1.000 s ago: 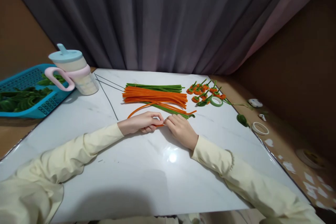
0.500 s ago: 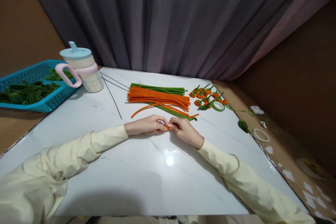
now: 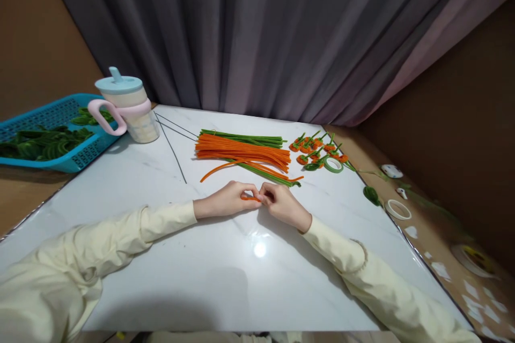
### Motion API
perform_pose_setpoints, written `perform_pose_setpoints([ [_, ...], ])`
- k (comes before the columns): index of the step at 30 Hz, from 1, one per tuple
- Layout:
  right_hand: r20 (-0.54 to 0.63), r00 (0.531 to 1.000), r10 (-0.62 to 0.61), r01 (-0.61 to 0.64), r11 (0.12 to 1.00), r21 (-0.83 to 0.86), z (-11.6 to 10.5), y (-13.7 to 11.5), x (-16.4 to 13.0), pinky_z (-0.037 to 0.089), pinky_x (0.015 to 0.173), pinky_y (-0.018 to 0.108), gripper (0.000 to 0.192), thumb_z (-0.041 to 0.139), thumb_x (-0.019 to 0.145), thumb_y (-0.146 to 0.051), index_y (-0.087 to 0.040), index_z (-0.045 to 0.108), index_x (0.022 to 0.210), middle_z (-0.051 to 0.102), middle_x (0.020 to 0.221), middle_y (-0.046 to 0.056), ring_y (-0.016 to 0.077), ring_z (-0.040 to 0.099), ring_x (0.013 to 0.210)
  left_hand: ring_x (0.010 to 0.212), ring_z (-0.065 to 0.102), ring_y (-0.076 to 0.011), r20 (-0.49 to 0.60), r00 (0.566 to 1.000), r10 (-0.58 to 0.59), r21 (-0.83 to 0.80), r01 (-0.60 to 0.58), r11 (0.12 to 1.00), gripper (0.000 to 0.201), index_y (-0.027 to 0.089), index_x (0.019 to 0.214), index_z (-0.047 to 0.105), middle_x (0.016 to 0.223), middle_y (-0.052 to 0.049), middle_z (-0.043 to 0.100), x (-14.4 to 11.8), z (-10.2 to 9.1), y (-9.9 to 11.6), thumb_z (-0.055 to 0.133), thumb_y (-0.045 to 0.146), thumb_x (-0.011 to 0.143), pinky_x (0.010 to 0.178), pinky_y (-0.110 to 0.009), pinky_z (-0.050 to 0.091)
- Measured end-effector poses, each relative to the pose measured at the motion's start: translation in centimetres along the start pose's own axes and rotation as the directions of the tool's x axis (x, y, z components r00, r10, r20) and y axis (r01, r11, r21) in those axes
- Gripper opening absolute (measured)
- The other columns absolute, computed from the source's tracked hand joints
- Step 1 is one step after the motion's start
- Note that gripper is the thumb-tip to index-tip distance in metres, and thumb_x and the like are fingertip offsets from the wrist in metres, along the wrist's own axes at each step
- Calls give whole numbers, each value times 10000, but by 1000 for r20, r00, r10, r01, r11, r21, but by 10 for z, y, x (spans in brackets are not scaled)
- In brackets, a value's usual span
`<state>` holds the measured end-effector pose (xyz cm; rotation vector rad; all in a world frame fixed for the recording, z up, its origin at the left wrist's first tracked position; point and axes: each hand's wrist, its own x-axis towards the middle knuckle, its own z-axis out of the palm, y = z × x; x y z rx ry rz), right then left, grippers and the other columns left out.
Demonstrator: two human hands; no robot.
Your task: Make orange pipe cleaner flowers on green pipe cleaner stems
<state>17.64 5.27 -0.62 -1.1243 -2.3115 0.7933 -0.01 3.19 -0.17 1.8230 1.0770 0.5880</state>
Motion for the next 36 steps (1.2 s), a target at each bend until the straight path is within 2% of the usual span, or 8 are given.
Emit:
perform_pose_setpoints([
  [8, -39, 992, -122, 121, 993, -13, -1, 8, -2, 363, 504, 203, 339, 360, 912, -317, -170, 494, 638, 488, 541, -29, 96, 435, 511, 540, 339, -87, -3, 1000, 21, -11, -21, 1000, 177, 160, 801, 588, 604, 47, 452, 0, -2, 2, 554, 333, 782, 492, -182, 258],
  [14, -212, 949, -231, 176, 953, -248, -8, 13, 1, 407, 777, 348, 270, 304, 938, -303, -173, 523, 852, 577, 824, 93, 204, 508, 817, 483, 311, -75, 109, 993, 38, -44, -33, 998, 203, 152, 799, 590, 537, 63, 438, 4, -7, 0, 602, 348, 747, 463, -185, 245],
  [17, -166, 950, -265, 188, 908, -374, -25, 15, 25, 377, 879, 405, 239, 382, 911, -269, -126, 498, 1064, 560, 1055, 155, 253, 472, 1006, 511, 356, -81, 158, 986, 49, -43, -43, 998, 230, 147, 784, 618, 591, 33, 519, 5, -11, 1, 615, 372, 737, 484, -188, 271],
  [21, 36, 959, -281, 259, 820, -511, -37, 18, 77, 343, 969, 429, 534, 587, 770, -171, -77, 396, 1260, 408, 1320, 191, 295, 376, 1188, 511, 360, -82, 173, 983, 56, -42, -49, 998, 274, 148, 816, 634, 614, 17, 549, 4, -12, 2, 596, 413, 754, 481, -191, 267],
  [23, 144, 957, -250, 287, 779, -557, -33, 19, 102, 367, 958, 428, 618, 655, 698, -115, -75, 411, 1264, 466, 1272, 183, 296, 429, 1151, 497, 341, -80, 179, 982, 63, -26, -59, 998, 286, 150, 838, 646, 588, 26, 523, 5, -13, 1, 601, 419, 751, 468, -193, 253],
  [26, 229, 958, -171, 278, 739, -613, -23, 21, 130, 442, 879, 417, 441, 628, 787, -192, -109, 485, 1195, 565, 1121, 118, 234, 545, 1006, 498, 337, -81, 190, 979, 79, -9, -79, 997, 296, 155, 851, 663, 563, 36, 496, 7, -14, -2, 623, 424, 736, 473, -192, 261],
  [31, 225, 972, -63, 201, 715, -669, -18, 25, 155, 499, 798, 377, 294, 520, 888, -314, -140, 531, 1125, 558, 1115, 81, 184, 578, 945, 483, 333, -73, 193, 976, 100, -30, -96, 995, 306, 163, 863, 670, 535, 49, 481, 8, -14, -5, 629, 439, 737, 480, -186, 275],
  [36, 181, 983, -44, 153, 742, -652, -45, 14, 174, 504, 781, 369, 278, 517, 890, -315, -146, 536, 1110, 568, 1090, 70, 173, 584, 918, 504, 395, -62, 191, 975, 114, -34, -109, 993, 259, 174, 856, 674, 571, 49, 527, 9, -13, -6, 646, 402, 736, 516, -168, 310],
])
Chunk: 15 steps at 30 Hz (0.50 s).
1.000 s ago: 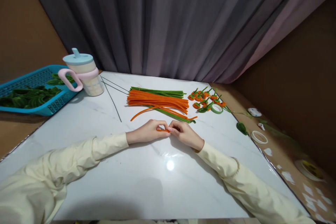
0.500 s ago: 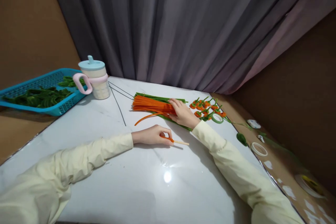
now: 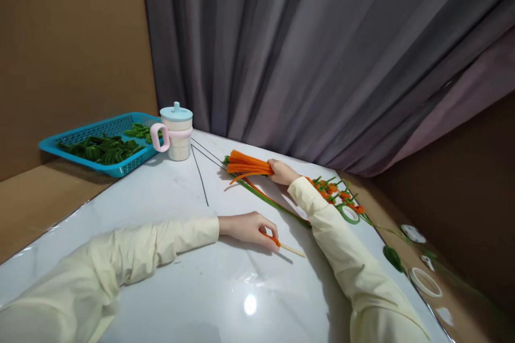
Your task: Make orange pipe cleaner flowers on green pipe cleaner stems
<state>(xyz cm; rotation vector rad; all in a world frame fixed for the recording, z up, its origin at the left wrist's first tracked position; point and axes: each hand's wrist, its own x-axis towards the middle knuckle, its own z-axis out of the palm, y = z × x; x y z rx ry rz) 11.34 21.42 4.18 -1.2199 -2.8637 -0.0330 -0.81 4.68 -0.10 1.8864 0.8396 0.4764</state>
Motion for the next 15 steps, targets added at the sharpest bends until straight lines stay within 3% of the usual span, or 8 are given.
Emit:
perform_pose_setpoints([
  [6, -98, 995, 21, -7, 991, 136, -44, -4, -20, 436, 661, 240, 167, 519, 835, -215, -109, 569, 954, 623, 782, 39, 141, 572, 701, 543, 445, -70, 10, 1000, 12, -2, -12, 1000, 283, 179, 867, 676, 616, 35, 572, 1, -1, -5, 659, 419, 718, 552, -166, 346],
  [11, -41, 999, 20, -8, 960, 280, -27, -21, -51, 403, 584, 204, 164, 551, 768, -286, -133, 594, 810, 625, 694, 5, 131, 551, 624, 562, 458, -71, 13, 1000, 28, -2, -28, 1000, 261, 189, 866, 681, 651, 34, 590, 1, -1, -5, 659, 405, 722, 568, -164, 352],
  [15, 56, 998, 33, -52, 921, 387, -11, -19, -51, 402, 482, 194, 185, 558, 765, -325, -143, 588, 770, 610, 568, -12, 105, 528, 459, 570, 468, -70, 21, 999, 24, -6, -24, 1000, 251, 191, 883, 680, 678, 31, 611, 1, -1, -3, 649, 392, 736, 579, -163, 357],
])
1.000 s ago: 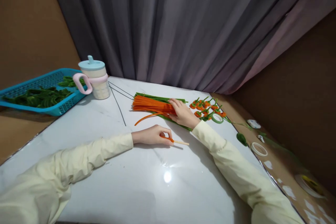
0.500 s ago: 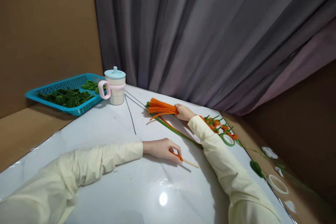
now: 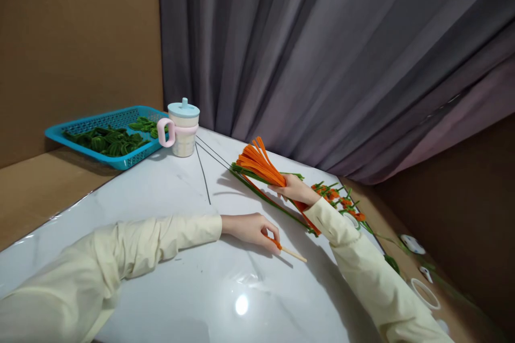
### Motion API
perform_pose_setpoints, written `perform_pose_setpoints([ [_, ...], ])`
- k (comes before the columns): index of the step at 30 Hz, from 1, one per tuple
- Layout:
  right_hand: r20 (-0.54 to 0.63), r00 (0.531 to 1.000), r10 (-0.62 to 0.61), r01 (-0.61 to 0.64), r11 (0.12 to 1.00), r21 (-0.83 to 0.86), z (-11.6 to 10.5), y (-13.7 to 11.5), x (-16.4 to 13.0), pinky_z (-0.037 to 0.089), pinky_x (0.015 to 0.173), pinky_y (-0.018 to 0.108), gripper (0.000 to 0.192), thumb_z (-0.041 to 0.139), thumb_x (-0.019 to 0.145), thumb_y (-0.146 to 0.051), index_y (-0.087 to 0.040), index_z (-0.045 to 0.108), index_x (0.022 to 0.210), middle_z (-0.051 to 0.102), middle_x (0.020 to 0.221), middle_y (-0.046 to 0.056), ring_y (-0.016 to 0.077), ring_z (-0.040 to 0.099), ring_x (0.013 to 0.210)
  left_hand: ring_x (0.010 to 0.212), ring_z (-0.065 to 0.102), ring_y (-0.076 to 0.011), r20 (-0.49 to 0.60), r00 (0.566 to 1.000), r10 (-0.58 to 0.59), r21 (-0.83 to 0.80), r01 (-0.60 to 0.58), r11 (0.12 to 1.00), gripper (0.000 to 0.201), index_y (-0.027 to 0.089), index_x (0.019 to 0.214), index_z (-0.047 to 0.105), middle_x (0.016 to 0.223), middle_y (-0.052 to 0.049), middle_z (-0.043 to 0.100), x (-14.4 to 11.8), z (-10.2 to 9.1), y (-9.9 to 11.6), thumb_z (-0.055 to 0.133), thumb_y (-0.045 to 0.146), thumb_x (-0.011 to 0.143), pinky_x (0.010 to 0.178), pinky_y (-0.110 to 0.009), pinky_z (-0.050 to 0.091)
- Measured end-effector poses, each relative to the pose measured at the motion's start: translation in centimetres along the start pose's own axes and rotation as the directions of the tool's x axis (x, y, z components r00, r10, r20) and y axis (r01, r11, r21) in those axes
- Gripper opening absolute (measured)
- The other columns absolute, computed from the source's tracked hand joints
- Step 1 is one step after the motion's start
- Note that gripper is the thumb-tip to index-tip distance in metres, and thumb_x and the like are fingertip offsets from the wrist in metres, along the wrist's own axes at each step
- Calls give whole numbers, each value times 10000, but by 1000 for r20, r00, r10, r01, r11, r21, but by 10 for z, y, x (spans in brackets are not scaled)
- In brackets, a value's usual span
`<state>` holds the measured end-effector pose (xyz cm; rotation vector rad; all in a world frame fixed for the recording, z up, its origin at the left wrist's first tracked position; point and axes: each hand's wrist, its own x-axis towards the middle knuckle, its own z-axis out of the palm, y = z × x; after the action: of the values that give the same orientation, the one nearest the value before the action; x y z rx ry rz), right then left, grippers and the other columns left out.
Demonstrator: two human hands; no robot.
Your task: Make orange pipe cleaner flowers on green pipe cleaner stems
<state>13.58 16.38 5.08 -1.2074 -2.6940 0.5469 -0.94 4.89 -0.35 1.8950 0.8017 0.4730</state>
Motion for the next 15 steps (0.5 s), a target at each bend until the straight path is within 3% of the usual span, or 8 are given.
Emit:
perform_pose_setpoints([
  [5, -45, 999, 23, -20, 998, 67, -11, 5, 15, 424, 511, 186, 175, 608, 726, -315, -145, 571, 738, 616, 599, 0, 116, 566, 521, 562, 454, -70, -1, 1000, -12, 3, 12, 1000, 259, 194, 881, 684, 659, 36, 604, -1, -1, 2, 660, 400, 726, 567, -166, 344],
  [10, -86, 996, 33, -24, 994, 105, -29, -4, 16, 416, 486, 185, 128, 550, 741, -267, -140, 551, 759, 576, 570, -14, 112, 544, 509, 562, 461, -77, 7, 1000, -24, 1, 24, 1000, 286, 193, 875, 689, 638, 32, 600, 0, -2, 3, 662, 429, 716, 550, -173, 337],
  [15, -18, 999, 37, -36, 998, 44, -13, -9, 9, 367, 437, 192, 70, 587, 660, -211, -146, 561, 650, 536, 485, -29, 99, 481, 428, 611, 486, -87, 4, 1000, -9, 14, 8, 1000, 298, 207, 893, 686, 689, 28, 612, 0, -2, 2, 661, 443, 714, 595, -177, 361],
])
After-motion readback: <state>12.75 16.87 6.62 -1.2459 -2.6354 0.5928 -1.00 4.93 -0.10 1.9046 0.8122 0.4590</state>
